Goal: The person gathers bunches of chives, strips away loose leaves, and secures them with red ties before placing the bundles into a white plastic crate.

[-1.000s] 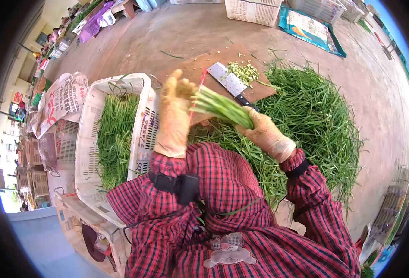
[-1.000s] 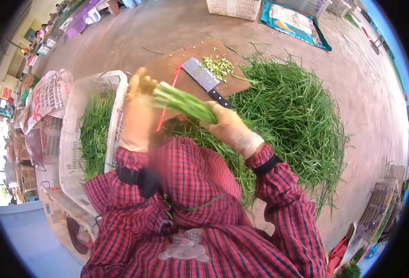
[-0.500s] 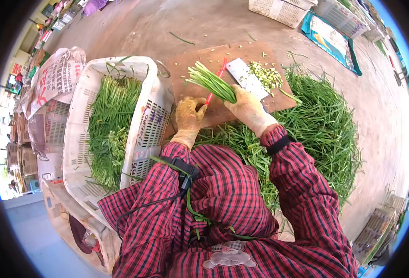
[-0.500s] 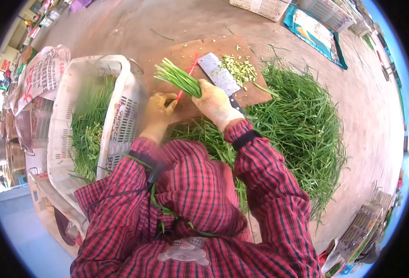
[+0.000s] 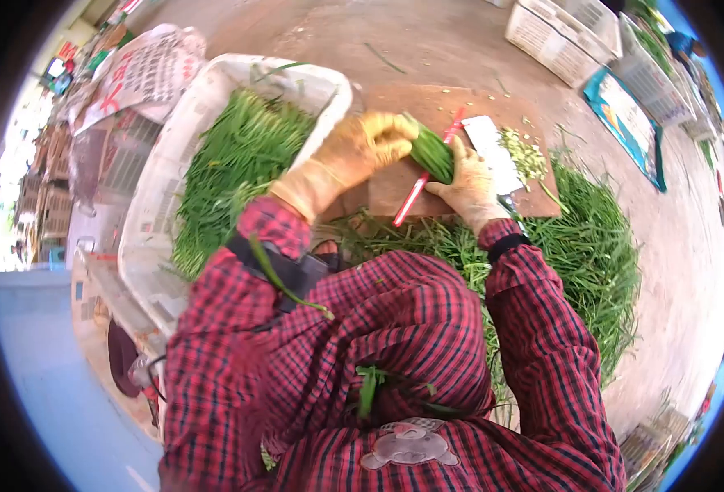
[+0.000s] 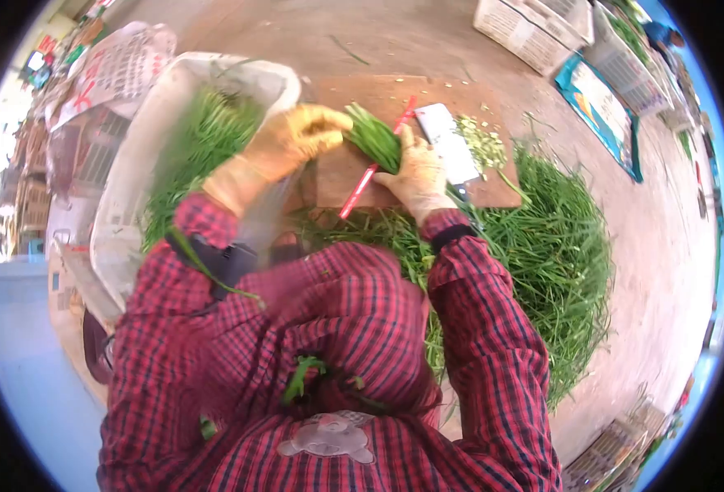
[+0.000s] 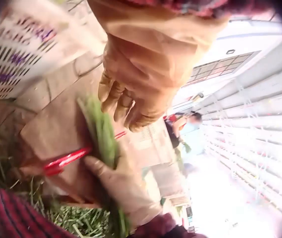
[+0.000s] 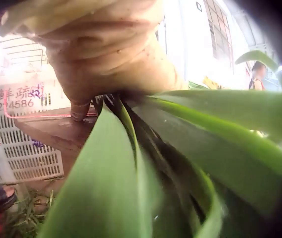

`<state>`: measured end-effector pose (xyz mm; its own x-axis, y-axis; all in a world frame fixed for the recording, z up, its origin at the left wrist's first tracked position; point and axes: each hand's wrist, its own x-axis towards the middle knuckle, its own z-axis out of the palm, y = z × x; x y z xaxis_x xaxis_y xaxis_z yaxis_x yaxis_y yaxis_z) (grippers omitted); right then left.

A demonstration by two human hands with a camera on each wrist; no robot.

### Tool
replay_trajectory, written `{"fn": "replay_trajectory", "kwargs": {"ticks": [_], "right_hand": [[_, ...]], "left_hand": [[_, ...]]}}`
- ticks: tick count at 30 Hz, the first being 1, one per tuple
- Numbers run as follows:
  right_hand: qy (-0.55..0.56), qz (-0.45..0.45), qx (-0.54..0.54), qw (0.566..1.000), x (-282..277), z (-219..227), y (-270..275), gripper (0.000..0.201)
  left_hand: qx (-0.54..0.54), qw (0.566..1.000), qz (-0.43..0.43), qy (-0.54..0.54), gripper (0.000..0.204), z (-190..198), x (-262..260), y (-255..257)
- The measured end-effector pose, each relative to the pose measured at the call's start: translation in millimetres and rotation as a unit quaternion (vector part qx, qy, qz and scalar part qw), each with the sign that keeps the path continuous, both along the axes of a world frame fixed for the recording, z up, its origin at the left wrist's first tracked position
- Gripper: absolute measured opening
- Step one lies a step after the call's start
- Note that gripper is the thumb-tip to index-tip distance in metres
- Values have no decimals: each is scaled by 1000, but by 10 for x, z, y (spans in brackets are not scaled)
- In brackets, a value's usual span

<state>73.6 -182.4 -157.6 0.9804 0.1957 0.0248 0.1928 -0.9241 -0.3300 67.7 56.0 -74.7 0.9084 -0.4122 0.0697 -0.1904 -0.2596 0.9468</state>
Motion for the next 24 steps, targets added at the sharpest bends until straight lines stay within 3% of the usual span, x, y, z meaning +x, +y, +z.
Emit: {"fn": "replay_trajectory", "kwargs": {"ticks": [1, 2, 3, 4, 6, 7, 8, 10, 12, 13, 16, 22, 24], "right_hand": [[-9, 13, 1, 1000, -10, -7, -6, 104], [4, 24, 69, 997, -47, 60, -10, 103], [9, 16, 59, 998, -97, 101, 18, 102], [-11, 31, 76, 997, -128, 39, -22, 102], [-34, 21, 47, 998, -209, 52, -64, 101], [-44, 15, 43, 998, -259, 58, -80, 100], [-53, 8, 38, 998, -310, 78, -107, 99], [-92, 17, 28, 995, -356, 17, -193, 96], [-118, 23, 24, 992, -415, 3, -237, 92], [-124, 22, 19, 992, -444, 0, -242, 91], [-147, 33, 26, 988, -461, -56, -279, 89], [-183, 62, 34, 981, -562, -64, -250, 83], [-160, 46, 38, 985, -626, -70, -213, 81]], "left_hand": [[-10, 1000, -1, -19, 27, 272, -92, 200], [104, 992, 24, -67, 31, 582, -209, 456], [86, 991, 67, -74, 37, 753, -378, 725], [66, 988, 108, -85, 43, 880, -549, 995], [133, 969, 184, -94, 71, 972, -1001, 1540], [251, 940, 205, -105, 95, 934, -1257, 1784], [267, 937, 183, -134, 112, 687, -1424, 2081], [372, 904, 166, -134, 128, 261, -1831, 2416], [403, 892, 153, -133, 137, -235, -2085, 2597], [421, 888, 167, -79, 137, -290, -2113, 2555], [394, 896, 160, -127, 132, -356, -1910, 2550], [358, 926, 71, -97, 121, -474, -1232, 2548], [202, 979, -33, 8, 119, -560, -1020, 2534]]}}
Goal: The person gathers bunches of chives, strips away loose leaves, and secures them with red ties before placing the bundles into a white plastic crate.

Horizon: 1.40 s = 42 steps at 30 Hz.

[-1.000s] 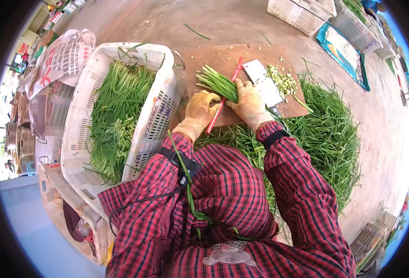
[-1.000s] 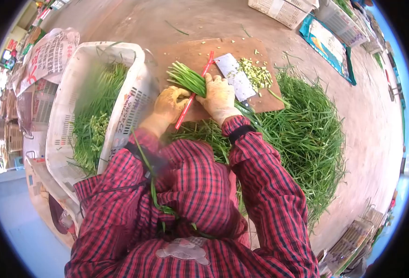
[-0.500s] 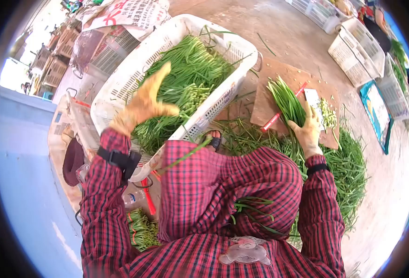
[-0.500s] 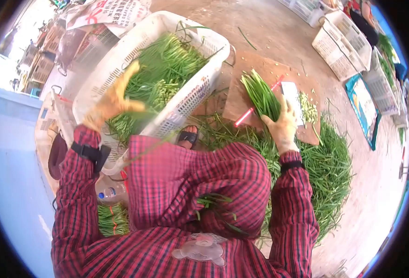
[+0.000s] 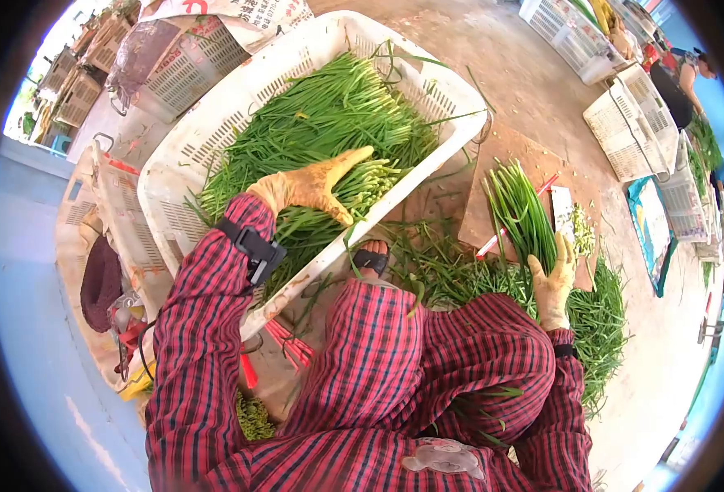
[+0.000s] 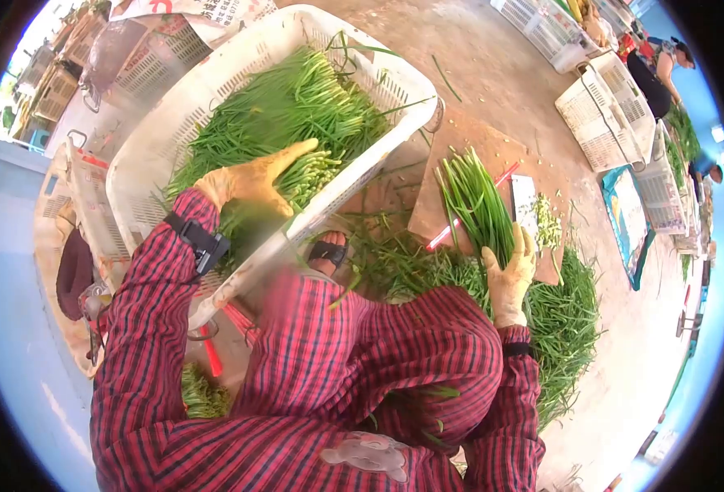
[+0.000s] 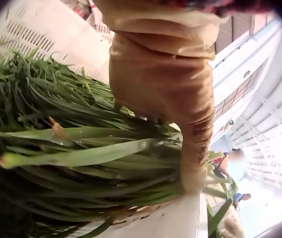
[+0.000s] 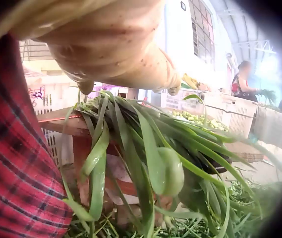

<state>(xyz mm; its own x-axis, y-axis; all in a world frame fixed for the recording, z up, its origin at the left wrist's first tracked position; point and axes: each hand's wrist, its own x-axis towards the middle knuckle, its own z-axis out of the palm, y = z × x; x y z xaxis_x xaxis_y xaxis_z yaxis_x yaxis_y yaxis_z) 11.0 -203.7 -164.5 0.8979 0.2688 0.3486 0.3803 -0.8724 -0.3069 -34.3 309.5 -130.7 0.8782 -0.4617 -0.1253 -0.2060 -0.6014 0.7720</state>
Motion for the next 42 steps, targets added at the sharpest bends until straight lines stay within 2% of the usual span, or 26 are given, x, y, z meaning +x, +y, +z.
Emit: {"fn": "replay_trajectory", "kwargs": {"ticks": [1, 4, 6, 8, 9, 10, 12, 13, 16, 18, 20, 21, 23, 26, 27, 28, 30, 31, 32, 34, 35, 36, 40, 41, 42], "right_hand": [[2, -2, -3, 1000, -11, -25, -12, 79], [12, 1, 2, 1000, -47, -57, -42, 78], [23, -8, 7, 1000, -83, -71, -79, 75], [42, -34, 20, 998, -110, -111, -105, 71], [43, -35, 19, 998, -112, -150, -131, 71], [47, -45, 20, 998, -111, -189, -156, 70], [54, -57, 22, 997, -117, -246, -175, 69], [55, -59, 21, 997, -112, -262, -171, 67], [53, -66, 20, 996, -98, -298, -154, 63], [48, -68, 14, 996, -95, -301, -145, 62], [43, -66, 13, 997, -109, -299, -145, 61], [37, -64, 13, 997, -101, -295, -138, 60], [38, -66, 14, 997, -112, -290, -146, 59], [42, -68, 18, 997, -135, -266, -149, 57], [43, -68, 21, 997, -142, -261, -147, 57], [44, -68, 20, 997, -152, -268, -159, 57], [35, -62, 19, 997, -144, -271, -181, 56], [36, -63, 19, 997, -132, -266, -184, 56], [33, -63, 20, 997, -127, -264, -190, 56], [31, -63, 21, 997, -142, -253, -220, 55], [32, -64, 22, 997, -149, -242, -238, 55], [33, -65, 25, 997, -158, -232, -253, 55], [34, -72, 41, 996, -239, -135, -286, 53], [28, -70, 36, 997, -251, -138, -319, 53], [34, -77, 36, 996, -262, -128, -342, 53]], "left_hand": [[-4, 1000, -2, 1, 119, -45, 67, 6], [-87, 983, -58, 153, 115, -130, 228, -6], [-85, 981, -59, 165, 114, -152, 242, -30], [-134, 973, -77, 172, 112, -164, 231, -63], [-150, 978, -44, 139, 100, -190, 170, -70], [-150, 978, -46, 141, 100, -210, 134, -71], [-70, 993, 14, 94, 85, -225, 63, -74], [-113, 988, 50, 89, 75, -188, 2, -105], [-135, 982, 86, 98, 76, -388, -11, -130], [-149, 982, 80, 81, 76, -517, -10, -98], [-74, 995, 68, -15, 75, -619, -6, -61], [-74, 995, 68, -16, 75, -564, 12, -67], [-108, 989, 65, 83, 73, -466, 48, -87], [-156, 981, 89, 75, 69, -464, -6, -125], [-259, 954, 108, 107, 63, -555, -52, -178], [-260, 953, 108, 109, 63, -662, -96, -183], [-151, 976, 145, -62, 52, -873, -167, -120], [-220, 967, 121, -42, 43, -937, -172, -111], [-219, 967, 120, -40, 43, -972, -216, -24], [-314, 928, 199, -6, 57, -661, -287, 78], [-370, 899, 234, -12, 53, -618, -341, 130], [-349, 899, 260, -49, 48, -522, -371, 215], [-444, 834, 315, -94, 40, -192, -693, 480], [-419, 840, 327, -106, 42, -443, -830, 774], [-484, 789, 369, -79, 56, 153, -876, 410]]}}
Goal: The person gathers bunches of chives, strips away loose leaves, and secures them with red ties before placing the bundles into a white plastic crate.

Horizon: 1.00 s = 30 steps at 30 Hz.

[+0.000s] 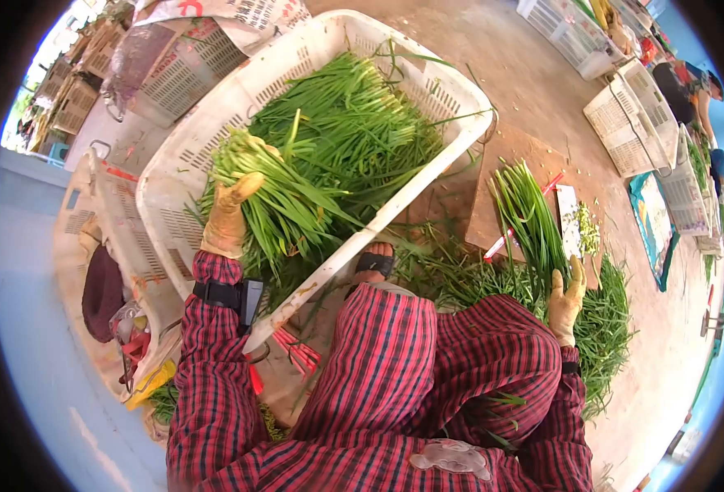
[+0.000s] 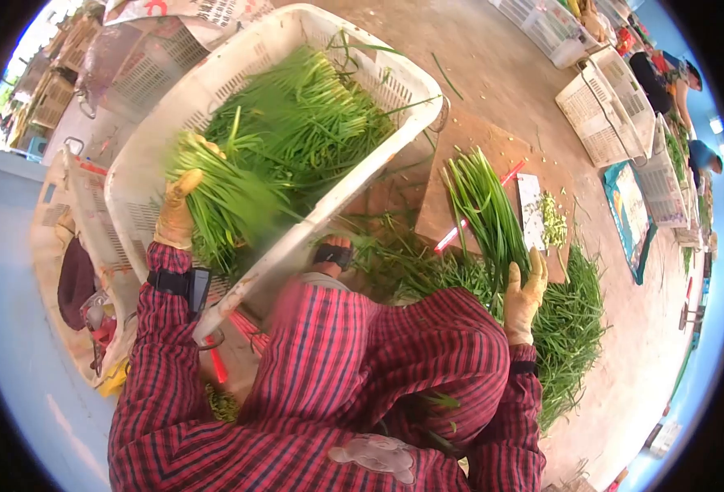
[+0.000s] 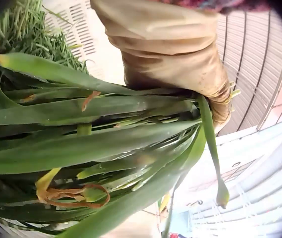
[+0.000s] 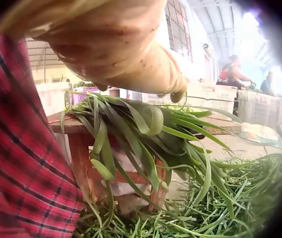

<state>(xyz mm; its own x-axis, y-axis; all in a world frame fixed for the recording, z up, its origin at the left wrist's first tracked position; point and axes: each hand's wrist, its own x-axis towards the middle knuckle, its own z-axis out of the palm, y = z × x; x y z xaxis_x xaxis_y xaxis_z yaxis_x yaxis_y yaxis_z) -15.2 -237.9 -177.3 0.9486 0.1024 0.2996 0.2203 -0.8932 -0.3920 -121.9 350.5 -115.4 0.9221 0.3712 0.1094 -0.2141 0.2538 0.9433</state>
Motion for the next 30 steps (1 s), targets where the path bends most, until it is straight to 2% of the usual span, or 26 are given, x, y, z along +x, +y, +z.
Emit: {"fn": "replay_trajectory", "kwargs": {"ticks": [2, 3, 5, 6, 7, 9, 10, 12, 13, 14, 15, 16, 17, 18, 19, 20, 21, 22, 24, 25, 26, 28, 30], "right_hand": [[3, -12, 26, 1000, -20, 29, -38, 53], [-6, -5, 55, 998, -22, 74, -12, 53], [-13, -7, 69, 998, -16, 196, 12, 51], [-19, -9, 67, 998, -1, 269, 31, 49], [-25, -9, 74, 997, 9, 413, 119, 49], [19, 61, 216, 974, 41, 779, 316, 42], [-1, 96, 186, 978, -6, 1163, 586, 36], [10, 184, 274, 944, -43, 1656, 1023, 31], [33, 220, 296, 929, -136, 1962, 1253, 31], [147, 245, 395, 873, -234, 2216, 1449, 29], [177, 249, 406, 862, -331, 2390, 1652, 30], [209, 324, 434, 814, -386, 2478, 1801, 32], [239, 350, 437, 794, -448, 2552, 1978, 35], [288, 338, 426, 788, -560, 2730, 2131, 41], [293, 350, 429, 780, -634, 2758, 2250, 45], [305, 366, 442, 760, -654, 2746, 2351, 40], [334, 347, 464, 744, -679, 2724, 2413, 37], [363, 327, 485, 725, -679, 2704, 2434, 33], [349, 285, 518, 727, -626, 2682, 2329, 29], [337, 246, 547, 726, -563, 2658, 2246, 26], [316, 225, 588, 710, -416, 2530, 2093, 24], [186, 234, 664, 686, -208, 2554, 1693, 26], [101, 170, 676, 710, 125, 2425, 1147, 24]], "left_hand": [[-85, 996, 37, 12, 57, 83, -211, 202], [-78, 996, 40, 7, 57, 241, -277, 184], [-111, 989, 46, -82, 59, 573, -377, 129], [-103, 990, 46, -88, 59, 721, -414, 109], [-101, 987, 25, -121, 60, 863, -436, 84], [-70, 983, -19, -171, 58, 1175, -487, -67], [-65, 982, -30, -175, 58, 1286, -499, -169], [-53, 975, -86, -200, 55, 1467, -510, -438], [67, 984, -16, -162, 61, 1686, -549, -749], [-5, 978, -90, -190, 38, 1596, -567, -714], [58, 984, -88, -141, 46, 1633, -566, -780], [122, 984, -84, -94, 57, 1654, -594, -846], [81, 996, -47, 3, 53, 1242, -727, -643], [69, 952, -212, -210, 50, 1747, -483, -1183], [177, 961, -142, -158, 40, 1375, -527, -978], [282, 952, -66, -103, 30, 1005, -565, -775], [368, 898, -171, -169, 34, 1732, -459, -1221], [459, 859, -136, -181, 37, 1618, -469, -1199], [593, 772, -63, -218, 44, 1438, -492, -1184], [589, 774, -69, -223, 44, 1441, -512, -1193], [517, 825, -69, -219, 47, 1462, -538, -1216], [360, 906, -78, -207, 52, 1532, -587, -1280], [190, 960, -98, -182, 57, 1600, -613, -1344]]}}
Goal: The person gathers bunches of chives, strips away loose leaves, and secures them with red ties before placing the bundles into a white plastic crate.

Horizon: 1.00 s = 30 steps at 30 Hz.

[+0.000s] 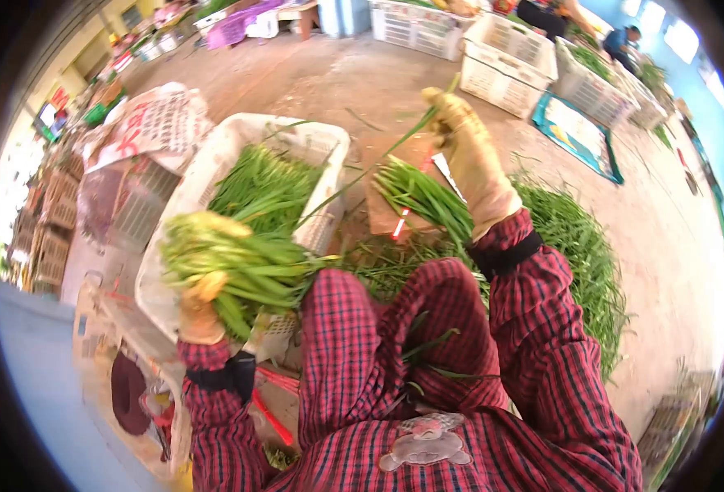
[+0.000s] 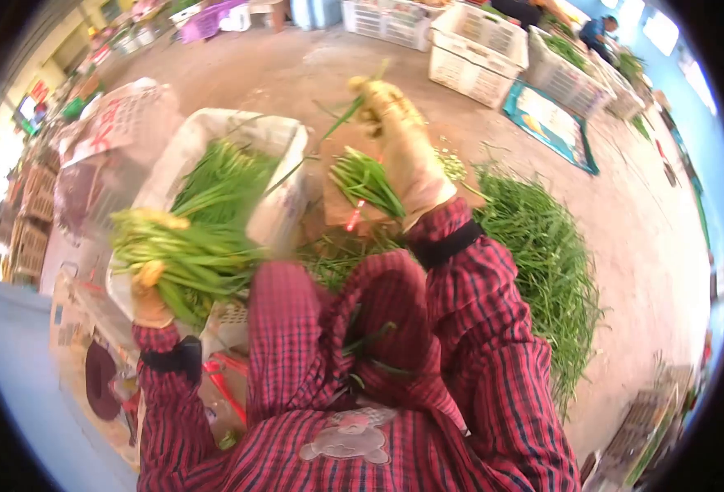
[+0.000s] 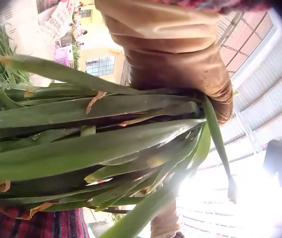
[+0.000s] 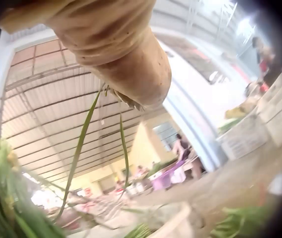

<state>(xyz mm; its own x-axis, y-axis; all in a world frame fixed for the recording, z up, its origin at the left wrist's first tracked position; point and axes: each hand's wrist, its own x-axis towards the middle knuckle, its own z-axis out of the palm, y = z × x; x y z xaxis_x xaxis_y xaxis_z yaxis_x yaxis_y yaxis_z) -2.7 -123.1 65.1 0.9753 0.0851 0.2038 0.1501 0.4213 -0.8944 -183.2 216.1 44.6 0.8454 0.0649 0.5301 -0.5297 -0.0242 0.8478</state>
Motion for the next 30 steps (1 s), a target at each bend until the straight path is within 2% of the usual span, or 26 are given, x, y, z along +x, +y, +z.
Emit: {"fn": "replay_trajectory", "kwargs": {"ticks": [2, 4, 6, 7, 9, 10, 12, 16, 18, 20, 22, 23, 24, 26, 27, 28, 30], "right_hand": [[-41, -136, -125, 982, 45, 66, -502, 23], [-96, -203, -225, 948, 165, 20, -931, 19], [-132, -243, -290, 916, 342, -76, -1279, 19], [-126, -240, -292, 917, 341, -54, -1344, 19], [-30, -206, -505, 838, 353, -18, -1422, 21], [-28, -204, -505, 838, 393, -159, -1373, 21], [-103, -143, -602, 779, 532, -548, -1153, 25], [-16, -34, -620, 783, 773, -1167, -506, 25], [24, -6, -653, 757, 867, -1272, -227, 25], [10, 8, -641, 767, 1078, -1738, -125, 25], [-35, -45, -514, 856, 1184, -2031, -102, 26], [-50, -83, -478, 873, 1183, -2075, -156, 27], [-53, -83, -478, 873, 1155, -2037, -259, 27], [-3, -105, -519, 848, 1034, -1774, -544, 30], [22, -112, -493, 862, 906, -1573, -702, 29], [48, -110, -469, 875, 764, -1425, -828, 29], [47, -55, -295, 953, 432, -1125, -891, 35]], "left_hand": [[-163, 984, -36, 69, 63, 25, 7, -30], [-144, 989, 9, 39, 67, 2, 46, 55], [-179, 982, -8, 56, 70, -51, 77, 204], [-198, 979, -5, 39, 70, -91, 95, 290], [-216, 976, 4, 28, 71, -158, 95, 405], [-225, 974, 11, 25, 71, -204, 88, 445], [-244, 969, 24, 19, 71, -222, 130, 494], [-260, 964, 43, 35, 71, -224, 168, 494], [-264, 962, 56, 32, 70, -165, 237, 413], [-269, 960, 69, 25, 70, -113, 272, 414], [-276, 954, 113, 29, 72, -65, 253, 454], [-289, 952, 96, 22, 73, -70, 240, 502], [-289, 952, 96, 19, 73, -92, 240, 567], [-233, 973, -5, 1, 66, -28, 301, 677], [-261, 961, 86, 27, 64, 126, 298, 604], [-255, 962, 93, 20, 64, 226, 341, 476], [-225, 971, 77, -18, 62, 447, 472, 194]]}}
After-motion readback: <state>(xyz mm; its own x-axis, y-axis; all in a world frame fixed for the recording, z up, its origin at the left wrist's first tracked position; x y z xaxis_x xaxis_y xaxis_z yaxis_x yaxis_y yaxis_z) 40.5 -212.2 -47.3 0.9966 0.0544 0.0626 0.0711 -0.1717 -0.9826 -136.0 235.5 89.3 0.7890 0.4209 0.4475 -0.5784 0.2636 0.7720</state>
